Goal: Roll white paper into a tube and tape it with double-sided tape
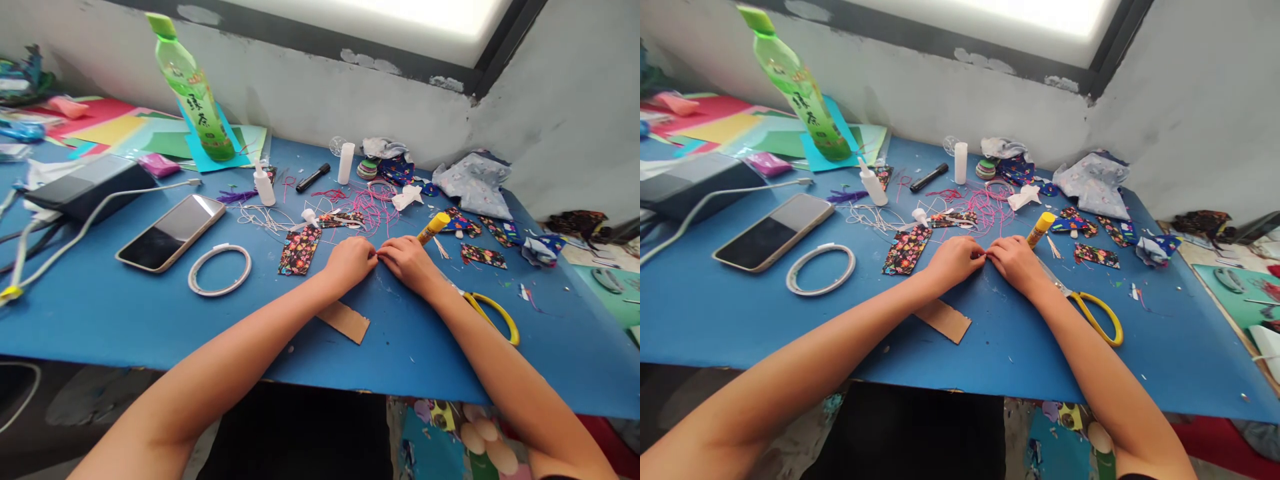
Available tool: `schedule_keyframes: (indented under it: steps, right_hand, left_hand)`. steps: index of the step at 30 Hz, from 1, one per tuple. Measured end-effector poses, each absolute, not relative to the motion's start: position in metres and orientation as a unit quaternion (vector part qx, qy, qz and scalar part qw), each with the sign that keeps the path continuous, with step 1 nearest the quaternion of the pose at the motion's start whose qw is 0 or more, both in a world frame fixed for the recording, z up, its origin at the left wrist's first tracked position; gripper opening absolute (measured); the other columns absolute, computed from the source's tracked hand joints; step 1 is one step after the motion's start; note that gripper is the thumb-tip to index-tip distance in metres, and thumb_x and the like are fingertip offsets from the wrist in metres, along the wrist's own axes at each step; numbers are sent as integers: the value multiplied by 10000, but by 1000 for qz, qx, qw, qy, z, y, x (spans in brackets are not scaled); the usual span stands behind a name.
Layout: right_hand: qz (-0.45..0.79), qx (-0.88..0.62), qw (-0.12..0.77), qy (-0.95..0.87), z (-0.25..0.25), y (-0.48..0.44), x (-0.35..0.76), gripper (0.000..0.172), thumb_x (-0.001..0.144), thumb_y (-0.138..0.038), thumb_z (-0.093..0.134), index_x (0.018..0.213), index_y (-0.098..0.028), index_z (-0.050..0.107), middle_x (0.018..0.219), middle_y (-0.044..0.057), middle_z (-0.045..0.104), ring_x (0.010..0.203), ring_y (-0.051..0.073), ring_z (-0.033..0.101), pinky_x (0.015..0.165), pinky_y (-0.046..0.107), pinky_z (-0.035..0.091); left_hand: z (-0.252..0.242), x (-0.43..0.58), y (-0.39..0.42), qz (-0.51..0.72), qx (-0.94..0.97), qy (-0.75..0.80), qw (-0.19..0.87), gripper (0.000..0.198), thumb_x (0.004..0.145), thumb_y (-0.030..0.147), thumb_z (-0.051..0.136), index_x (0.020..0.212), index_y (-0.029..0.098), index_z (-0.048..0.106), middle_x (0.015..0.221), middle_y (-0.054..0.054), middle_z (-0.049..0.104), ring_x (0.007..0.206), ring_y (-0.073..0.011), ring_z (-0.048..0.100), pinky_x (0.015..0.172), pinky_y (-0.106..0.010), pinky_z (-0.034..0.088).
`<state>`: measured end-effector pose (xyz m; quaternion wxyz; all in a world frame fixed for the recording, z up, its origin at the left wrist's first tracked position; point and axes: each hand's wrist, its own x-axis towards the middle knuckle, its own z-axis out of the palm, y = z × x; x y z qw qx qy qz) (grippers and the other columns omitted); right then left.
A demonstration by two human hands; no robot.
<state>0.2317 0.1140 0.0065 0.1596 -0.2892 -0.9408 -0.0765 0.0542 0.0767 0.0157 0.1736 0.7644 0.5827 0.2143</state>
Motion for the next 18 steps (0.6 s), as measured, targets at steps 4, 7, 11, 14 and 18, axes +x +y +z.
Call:
schedule_keyframes:
  steps: [4, 7, 11, 14, 18]
  right_hand:
    - [-77, -290, 169, -939, 5, 114, 232, 189, 931, -236, 507, 962, -165, 679, 947, 64, 700, 857, 211, 588, 823, 359, 379]
    - [-74, -295, 174, -937, 3, 115, 232, 203, 936, -244, 501, 987, -175, 685, 945, 66, 699, 858, 209, 589, 808, 360, 378]
    - [-69, -304, 176, -934, 3, 115, 231, 215, 942, -249, 486, 972, -191, 690, 942, 66, 702, 868, 207, 594, 831, 371, 373]
    - [-71, -307, 176, -932, 3, 115, 230, 228, 943, -251, 475, 957, -181, 692, 954, 82, 700, 877, 213, 596, 840, 384, 378]
    - [-66, -313, 175, -931, 4, 114, 229, 242, 943, -261, 468, 953, -176, 694, 957, 94, 699, 875, 221, 598, 831, 395, 387]
  left_hand:
    - [16, 55, 77, 216, 756, 591, 177, 220, 838, 230, 545, 926, 176, 739, 946, -67, 714, 891, -204, 641, 804, -284, 487]
    - [16, 56, 78, 216, 745, 603, 184, 214, 826, 250, 561, 926, 180, 737, 926, -58, 721, 868, -210, 648, 761, -286, 495]
    - [19, 54, 79, 212, 739, 610, 192, 216, 822, 270, 568, 936, 201, 738, 914, -49, 726, 858, -211, 654, 742, -289, 498]
    - [21, 53, 79, 206, 743, 609, 188, 218, 825, 274, 564, 927, 198, 741, 907, -67, 725, 862, -224, 655, 753, -306, 500]
    - [21, 52, 79, 202, 757, 597, 173, 224, 842, 280, 552, 900, 189, 748, 933, -92, 713, 913, -240, 647, 796, -322, 495]
